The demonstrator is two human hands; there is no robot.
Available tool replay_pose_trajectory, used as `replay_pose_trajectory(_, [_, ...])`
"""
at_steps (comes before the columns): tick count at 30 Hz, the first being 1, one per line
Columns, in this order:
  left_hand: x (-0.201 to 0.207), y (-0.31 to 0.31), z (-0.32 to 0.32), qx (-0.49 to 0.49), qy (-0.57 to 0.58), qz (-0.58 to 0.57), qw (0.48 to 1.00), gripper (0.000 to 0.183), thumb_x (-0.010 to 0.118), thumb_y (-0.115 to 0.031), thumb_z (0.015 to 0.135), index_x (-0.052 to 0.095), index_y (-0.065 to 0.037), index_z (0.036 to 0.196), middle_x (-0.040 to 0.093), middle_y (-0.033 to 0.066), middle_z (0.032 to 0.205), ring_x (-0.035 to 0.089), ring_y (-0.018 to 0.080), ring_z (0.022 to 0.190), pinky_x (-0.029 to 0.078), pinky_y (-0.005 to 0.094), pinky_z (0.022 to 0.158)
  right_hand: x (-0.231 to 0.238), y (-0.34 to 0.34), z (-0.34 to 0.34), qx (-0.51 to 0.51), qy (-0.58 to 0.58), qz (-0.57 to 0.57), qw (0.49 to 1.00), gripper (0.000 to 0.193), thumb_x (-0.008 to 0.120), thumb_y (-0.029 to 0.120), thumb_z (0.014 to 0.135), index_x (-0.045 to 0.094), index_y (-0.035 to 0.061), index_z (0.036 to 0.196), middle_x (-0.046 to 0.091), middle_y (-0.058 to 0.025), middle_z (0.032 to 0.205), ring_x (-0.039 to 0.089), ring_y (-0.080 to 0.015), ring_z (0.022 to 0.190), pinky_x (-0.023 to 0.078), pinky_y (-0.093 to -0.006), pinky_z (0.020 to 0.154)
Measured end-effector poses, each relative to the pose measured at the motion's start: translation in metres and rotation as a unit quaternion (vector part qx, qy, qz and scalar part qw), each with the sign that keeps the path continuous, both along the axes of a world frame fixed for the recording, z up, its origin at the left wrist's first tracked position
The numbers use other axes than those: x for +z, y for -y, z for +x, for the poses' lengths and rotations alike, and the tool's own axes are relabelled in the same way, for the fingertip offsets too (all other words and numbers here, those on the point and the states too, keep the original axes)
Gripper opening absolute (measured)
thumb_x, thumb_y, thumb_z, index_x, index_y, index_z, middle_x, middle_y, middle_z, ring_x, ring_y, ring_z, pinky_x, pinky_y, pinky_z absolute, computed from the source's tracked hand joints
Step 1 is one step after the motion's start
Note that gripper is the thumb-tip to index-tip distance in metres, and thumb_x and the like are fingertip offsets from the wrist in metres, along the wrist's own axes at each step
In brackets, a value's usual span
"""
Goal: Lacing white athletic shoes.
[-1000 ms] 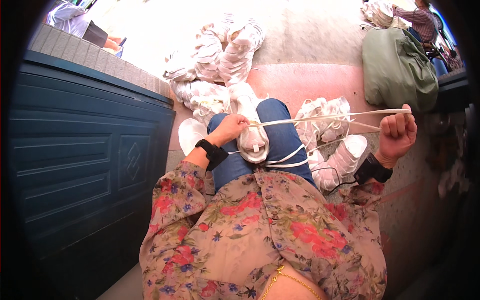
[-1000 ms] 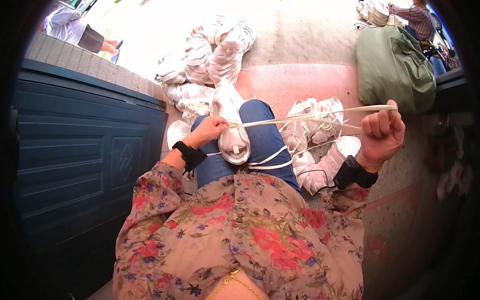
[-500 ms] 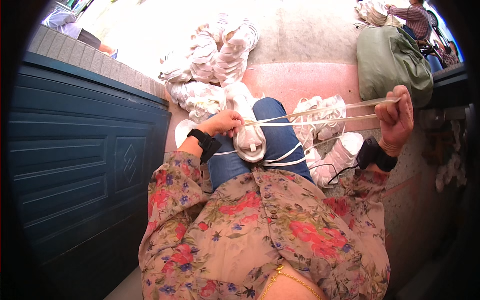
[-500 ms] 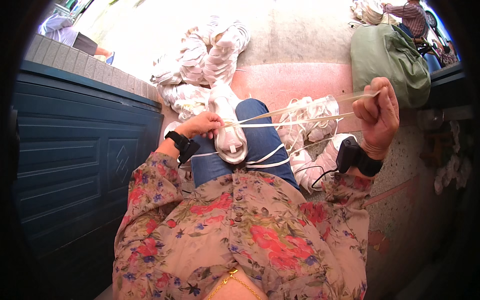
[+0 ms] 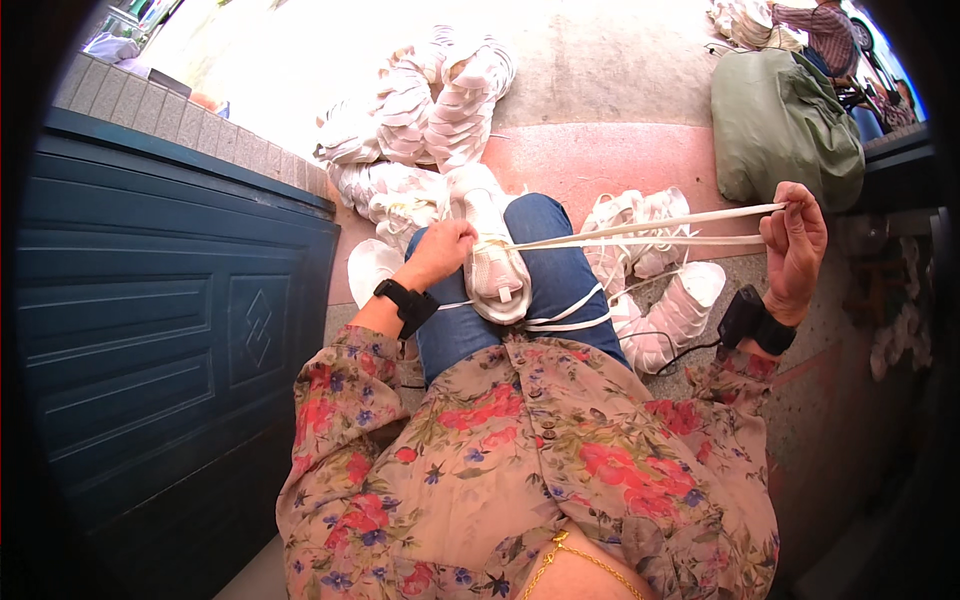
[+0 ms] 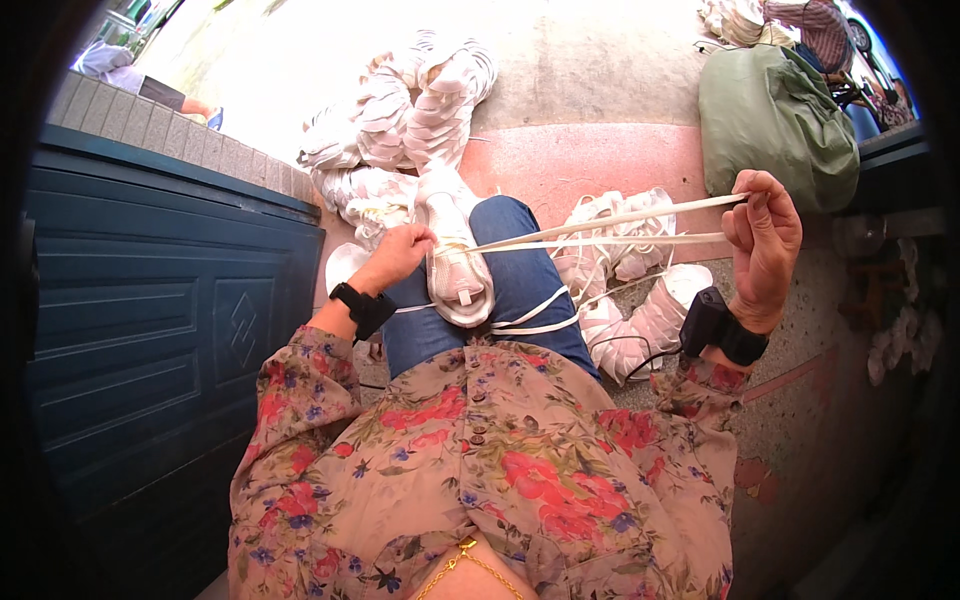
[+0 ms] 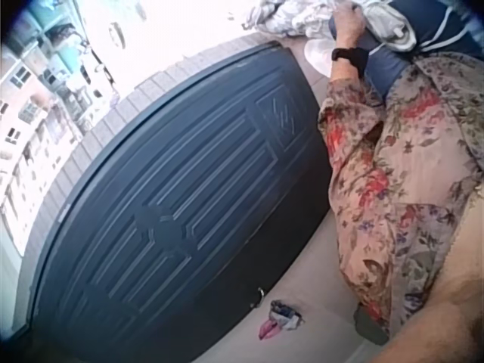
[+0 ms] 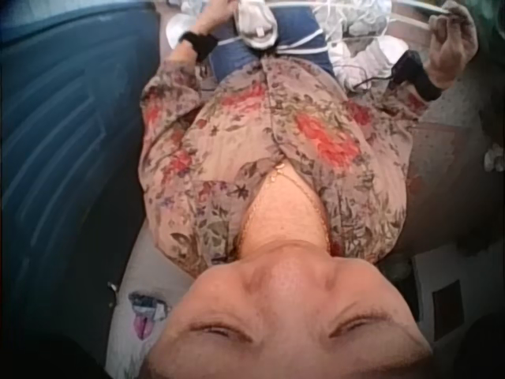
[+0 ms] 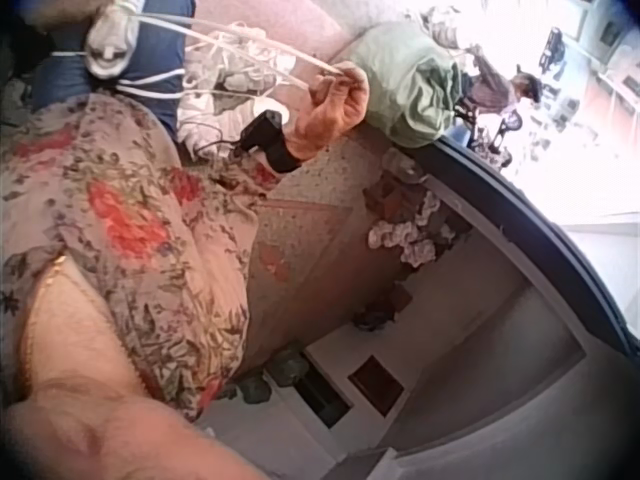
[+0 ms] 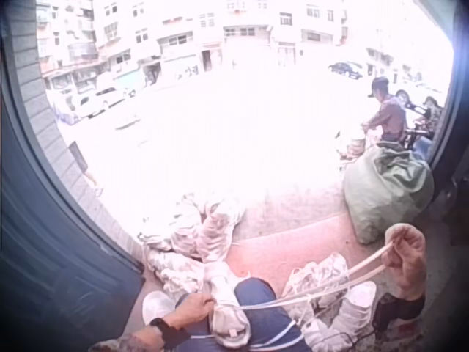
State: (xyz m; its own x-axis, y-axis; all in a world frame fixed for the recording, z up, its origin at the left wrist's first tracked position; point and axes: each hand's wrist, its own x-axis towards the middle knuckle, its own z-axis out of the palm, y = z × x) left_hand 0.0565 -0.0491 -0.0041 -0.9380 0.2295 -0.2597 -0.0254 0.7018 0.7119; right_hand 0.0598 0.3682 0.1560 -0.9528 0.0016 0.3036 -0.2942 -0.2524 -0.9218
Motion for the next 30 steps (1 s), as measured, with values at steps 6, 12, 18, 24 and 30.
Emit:
replay_pose_trajectory(6, [-0.001, -0.011, -0.011, -0.128, 0.109, 0.01, 0.986, 0.018, 0.055, -0.012, 0.08, 0.062, 0.002, 0.091, 0.063, 0.014, 0.077, 0.059, 0.0194, 0.073, 0.045, 0.029, 0.069, 0.007, 0.003, -0.001, 0.037, -0.05, -0.015, 0.998, 0.016, 0.046, 0.006, 0.091, 0.053, -0.0021, 0.103, 0.05, -0.0051, 0.096, 0.022, 0.0006, 0.046, 0.02, -0.0175, 0.044])
replay_pose_trajectory(12, [0.019, -0.003, -0.012, -0.247, 0.026, 0.052, 0.967, 0.018, 0.056, -0.016, 0.082, 0.064, -0.001, 0.088, 0.063, 0.014, 0.077, 0.059, 0.0218, 0.073, 0.045, 0.0304, 0.069, 0.01, 0.028, -0.027, 0.057, -0.041, -0.072, 0.995, 0.022, 0.046, 0.004, 0.09, 0.051, -0.0004, 0.111, 0.052, -0.0051, 0.097, 0.022, 0.0006, 0.045, 0.021, -0.0168, 0.043])
replay_pose_trajectory(18, [0.134, 0.076, -0.016, 0.146, 0.058, 0.443, 0.883, 0.025, 0.044, -0.022, 0.093, 0.055, -0.005, 0.078, 0.056, 0.0063, 0.069, 0.055, 0.0142, 0.067, 0.048, 0.0294, 0.067, -0.05, 0.09, -0.058, 0.081, 0.177, 0.126, 0.973, 0.028, 0.05, 0.015, 0.088, 0.053, 0.0031, 0.113, 0.059, 0.0003, 0.076, 0.034, 0.0009, 0.045, 0.028, -0.0141, 0.038])
replay_pose_trajectory(24, [0.161, 0.192, 0.025, 0.351, -0.12, 0.547, 0.751, 0.021, 0.047, -0.024, 0.092, 0.053, -0.006, 0.083, 0.036, -0.0043, 0.057, 0.036, 0.0072, 0.051, 0.033, 0.0229, 0.05, -0.182, 0.174, -0.021, 0.259, 0.209, 0.359, 0.872, 0.035, 0.055, 0.014, 0.082, 0.052, -0.0034, 0.113, 0.061, -0.01, 0.07, 0.059, -0.0148, 0.063, 0.046, -0.0275, 0.061])
replay_pose_trajectory(30, [0.059, 0.113, 0.038, 0.31, -0.02, 0.197, 0.93, 0.016, 0.051, -0.01, 0.084, 0.064, 0.0, 0.085, 0.058, 0.0001, 0.068, 0.049, 0.0077, 0.059, 0.04, 0.0213, 0.055, -0.17, 0.198, 0.0, 0.242, 0.114, 0.531, 0.804, 0.028, 0.051, 0.028, 0.082, 0.061, 0.0013, 0.083, 0.061, -0.0198, 0.077, 0.058, -0.0369, 0.077, 0.045, -0.0433, 0.067])
